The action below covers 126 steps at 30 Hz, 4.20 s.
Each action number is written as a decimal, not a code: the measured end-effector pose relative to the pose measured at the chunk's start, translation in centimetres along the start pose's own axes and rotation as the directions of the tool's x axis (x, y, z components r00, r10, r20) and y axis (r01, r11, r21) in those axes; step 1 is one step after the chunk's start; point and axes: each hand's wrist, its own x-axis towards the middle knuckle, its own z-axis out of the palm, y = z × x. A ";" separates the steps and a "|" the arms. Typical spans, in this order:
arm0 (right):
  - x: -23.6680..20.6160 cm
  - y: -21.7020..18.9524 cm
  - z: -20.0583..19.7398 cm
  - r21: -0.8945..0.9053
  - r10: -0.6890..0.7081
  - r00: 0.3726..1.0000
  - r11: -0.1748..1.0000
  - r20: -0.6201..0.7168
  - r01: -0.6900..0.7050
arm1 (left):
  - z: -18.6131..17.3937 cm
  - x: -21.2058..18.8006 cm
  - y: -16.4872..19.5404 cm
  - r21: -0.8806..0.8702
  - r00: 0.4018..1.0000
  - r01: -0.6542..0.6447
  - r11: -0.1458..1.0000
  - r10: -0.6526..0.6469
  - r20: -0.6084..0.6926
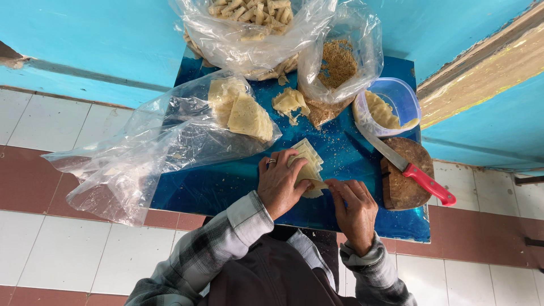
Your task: The person pinches off pieces of dough and presses and folds them by hand into triangular filled pastries on a blue table, dipping pieces in a crumbly mixture and placing finished pastries into a plastic container, with a bag of already formed pastries nearby.
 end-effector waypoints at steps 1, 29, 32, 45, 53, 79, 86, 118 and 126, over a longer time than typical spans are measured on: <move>0.0 0.0 -0.1 -0.002 -0.005 1.000 1.000 0.000 0.005 | 0.0 0.0 0.0 0.007 1.000 -0.006 1.000 0.006 0.001; 21.1 7.3 3.0 -0.104 -0.050 0.989 0.994 -0.136 0.036 | -3.2 -3.2 -1.6 -0.007 0.997 -0.053 0.999 0.052 -0.063; 19.3 4.0 2.1 -0.452 -0.448 0.861 0.837 -0.243 0.308 | -3.2 -3.1 -1.3 0.043 0.993 -0.077 0.996 0.081 -0.081; -1.8 -2.8 1.5 -0.187 0.173 0.984 0.966 -0.051 -0.179 | -2.9 -3.1 -0.5 0.094 0.995 -0.056 0.994 0.063 -0.072; -1.6 -1.7 1.7 0.101 0.390 0.916 0.912 0.093 -0.398 | -2.6 -2.7 -0.1 0.013 0.994 -0.053 0.999 0.054 -0.096; -1.5 -2.4 2.0 0.072 0.060 0.991 0.995 0.122 -0.070 | -1.7 -2.9 -1.6 0.018 0.943 -0.332 0.943 0.332 0.004; 0.1 -2.0 1.2 0.073 -0.103 0.975 0.993 0.199 0.091 | -1.9 -2.3 -1.9 0.126 0.917 -0.395 0.910 0.383 0.112; 3.2 1.8 3.5 0.194 -0.016 0.951 0.980 0.310 -0.047 | -1.5 0.3 -2.3 -0.263 0.978 -0.093 0.960 0.137 0.157; 3.2 0.7 3.3 0.166 0.114 0.958 0.973 0.263 -0.161 | 0.0 2.3 -2.5 -0.172 0.955 0.056 0.984 -0.003 0.296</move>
